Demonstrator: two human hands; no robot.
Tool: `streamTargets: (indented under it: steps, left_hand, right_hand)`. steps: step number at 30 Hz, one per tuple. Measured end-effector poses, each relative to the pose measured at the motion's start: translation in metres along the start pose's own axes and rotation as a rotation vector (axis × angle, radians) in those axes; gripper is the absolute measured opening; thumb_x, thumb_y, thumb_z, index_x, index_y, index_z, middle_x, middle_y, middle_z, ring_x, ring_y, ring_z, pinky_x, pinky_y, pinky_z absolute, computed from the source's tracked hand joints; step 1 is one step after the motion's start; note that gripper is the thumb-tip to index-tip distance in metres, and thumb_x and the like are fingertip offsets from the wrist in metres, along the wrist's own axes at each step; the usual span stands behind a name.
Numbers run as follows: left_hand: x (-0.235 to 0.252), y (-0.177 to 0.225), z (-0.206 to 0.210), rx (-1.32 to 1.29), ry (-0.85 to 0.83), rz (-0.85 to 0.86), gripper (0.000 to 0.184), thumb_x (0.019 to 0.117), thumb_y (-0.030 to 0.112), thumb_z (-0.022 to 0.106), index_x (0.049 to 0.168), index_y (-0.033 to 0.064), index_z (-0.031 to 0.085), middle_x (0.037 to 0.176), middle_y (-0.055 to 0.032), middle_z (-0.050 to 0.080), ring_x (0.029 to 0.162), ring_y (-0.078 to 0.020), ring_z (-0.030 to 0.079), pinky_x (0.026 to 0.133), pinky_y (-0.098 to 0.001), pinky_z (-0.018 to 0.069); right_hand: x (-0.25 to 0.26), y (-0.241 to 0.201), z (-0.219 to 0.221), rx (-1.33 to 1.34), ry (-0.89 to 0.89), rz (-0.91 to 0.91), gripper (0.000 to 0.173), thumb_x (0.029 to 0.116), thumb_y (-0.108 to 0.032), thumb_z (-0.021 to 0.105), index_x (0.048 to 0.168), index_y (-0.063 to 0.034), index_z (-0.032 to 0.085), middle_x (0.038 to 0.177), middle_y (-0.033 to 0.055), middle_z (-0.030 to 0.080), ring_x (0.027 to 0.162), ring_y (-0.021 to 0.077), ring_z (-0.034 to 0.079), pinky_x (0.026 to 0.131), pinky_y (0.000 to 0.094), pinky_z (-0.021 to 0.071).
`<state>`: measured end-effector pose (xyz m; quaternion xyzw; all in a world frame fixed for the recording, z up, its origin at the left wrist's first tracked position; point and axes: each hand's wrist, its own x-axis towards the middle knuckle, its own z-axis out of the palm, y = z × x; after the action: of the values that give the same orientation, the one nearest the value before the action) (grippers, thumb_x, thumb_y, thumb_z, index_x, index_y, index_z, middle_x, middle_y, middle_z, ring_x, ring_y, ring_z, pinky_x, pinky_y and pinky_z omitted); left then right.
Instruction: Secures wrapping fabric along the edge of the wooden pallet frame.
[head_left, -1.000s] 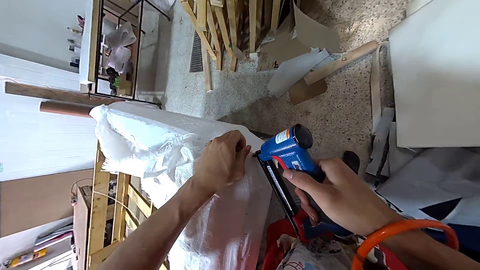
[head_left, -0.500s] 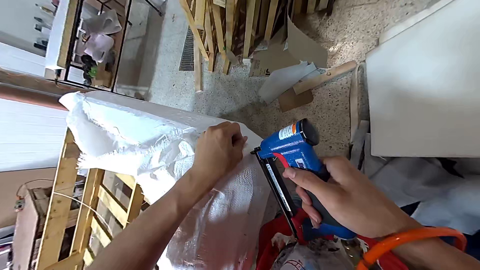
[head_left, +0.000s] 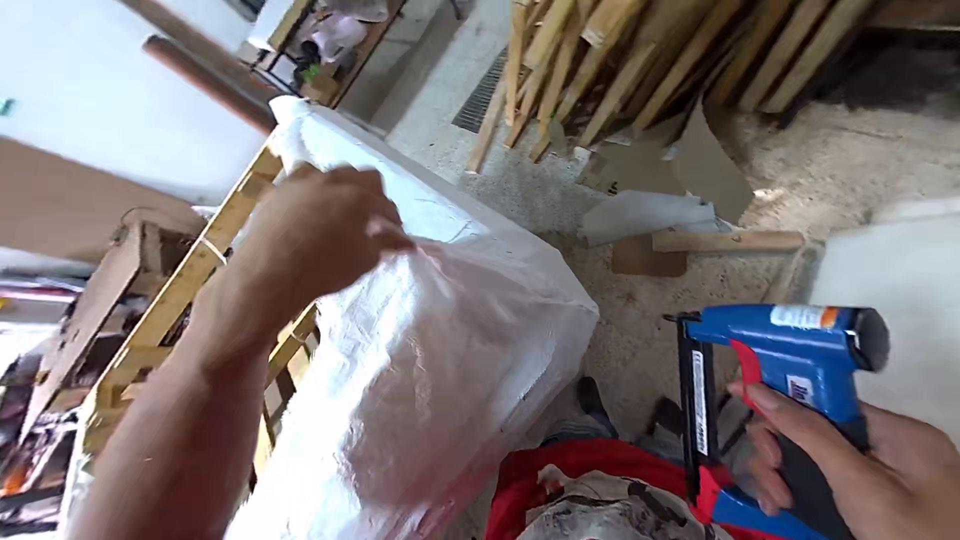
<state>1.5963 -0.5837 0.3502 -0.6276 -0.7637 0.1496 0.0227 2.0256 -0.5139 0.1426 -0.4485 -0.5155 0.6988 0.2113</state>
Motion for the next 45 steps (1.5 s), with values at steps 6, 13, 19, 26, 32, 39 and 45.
streamTargets:
  steps: [6,13,19,26,32,39,45]
  left_hand:
    - [-0.090,-0.016,0.028,-0.556,0.130,-0.678,0.038,0.1070,0.040,0.050,0.125,0.0111,0.065,0.103,-0.0151,0.070,0.089,-0.0300,0.067,0.078,-0.0597,0.0543]
    - [-0.105,0.047,0.022,-1.364,0.234,-0.573,0.101,0.0740,0.099,0.006,0.075,0.0205,0.070,0.070,0.0032,0.071,0.065,-0.0055,0.068,0.059,-0.0264,0.0577]
    - [-0.041,0.081,-0.009,-0.348,-0.263,-0.445,0.027,0.0929,0.044,0.074,0.100,0.0174,0.075,0.091,-0.0052,0.073,0.088,-0.0234,0.071,0.078,-0.0557,0.0573]
    - [0.011,0.062,0.040,-0.931,-0.093,-0.547,0.028,0.1066,0.032,0.056,0.118,0.0096,0.067,0.107,-0.0047,0.069,0.100,-0.0115,0.065,0.091,-0.0383,0.0550]
    - [-0.004,0.045,0.050,-0.942,0.206,-0.593,0.027,0.1030,0.034,0.063,0.100,0.0095,0.073,0.089,-0.0039,0.073,0.082,-0.0139,0.069,0.077,-0.0399,0.0590]
    - [0.018,0.018,0.163,-0.366,0.513,-0.304,0.030,0.0941,0.031,0.061,0.086,0.0050,0.074,0.072,-0.0148,0.071,0.067,-0.0357,0.071,0.060,-0.0597,0.0546]
    - [0.018,0.007,0.174,-0.571,0.657,-0.428,0.041,0.1025,0.036,0.057,0.082,0.0024,0.068,0.069,-0.0148,0.067,0.065,-0.0318,0.069,0.059,-0.0541,0.0520]
  right_hand:
    - [0.001,0.013,-0.040,0.044,-0.024,-0.012,0.029,0.1066,-0.028,0.056,0.116,-0.0015,0.062,0.066,0.0020,0.064,0.051,0.0210,0.065,0.051,0.0451,0.0612]
    - [0.011,-0.003,-0.058,-0.076,-0.090,0.002,0.033,0.1053,-0.032,0.059,0.115,-0.0004,0.064,0.067,0.0037,0.065,0.052,0.0212,0.065,0.051,0.0437,0.0614]
    - [0.014,-0.007,-0.038,-0.112,-0.247,0.009,0.034,0.1037,-0.036,0.061,0.105,-0.0020,0.066,0.064,0.0070,0.066,0.049,0.0247,0.065,0.048,0.0459,0.0614]
    - [0.015,-0.012,-0.011,-0.099,-0.282,0.000,0.034,0.1010,-0.038,0.065,0.097,-0.0042,0.066,0.061,0.0078,0.065,0.046,0.0254,0.065,0.045,0.0448,0.0609]
    - [0.012,-0.030,0.001,-0.106,-0.165,-0.077,0.030,0.1027,-0.032,0.064,0.100,-0.0022,0.065,0.063,0.0073,0.066,0.047,0.0246,0.065,0.046,0.0437,0.0609]
    - [0.025,-0.063,0.046,-0.199,-0.142,-0.123,0.026,0.1038,-0.028,0.062,0.106,-0.0022,0.066,0.065,0.0074,0.066,0.048,0.0250,0.065,0.046,0.0441,0.0614]
    - [0.024,-0.080,0.082,-0.275,-0.264,-0.104,0.028,0.1062,-0.025,0.057,0.117,-0.0012,0.066,0.068,0.0062,0.068,0.052,0.0253,0.068,0.049,0.0459,0.0642]
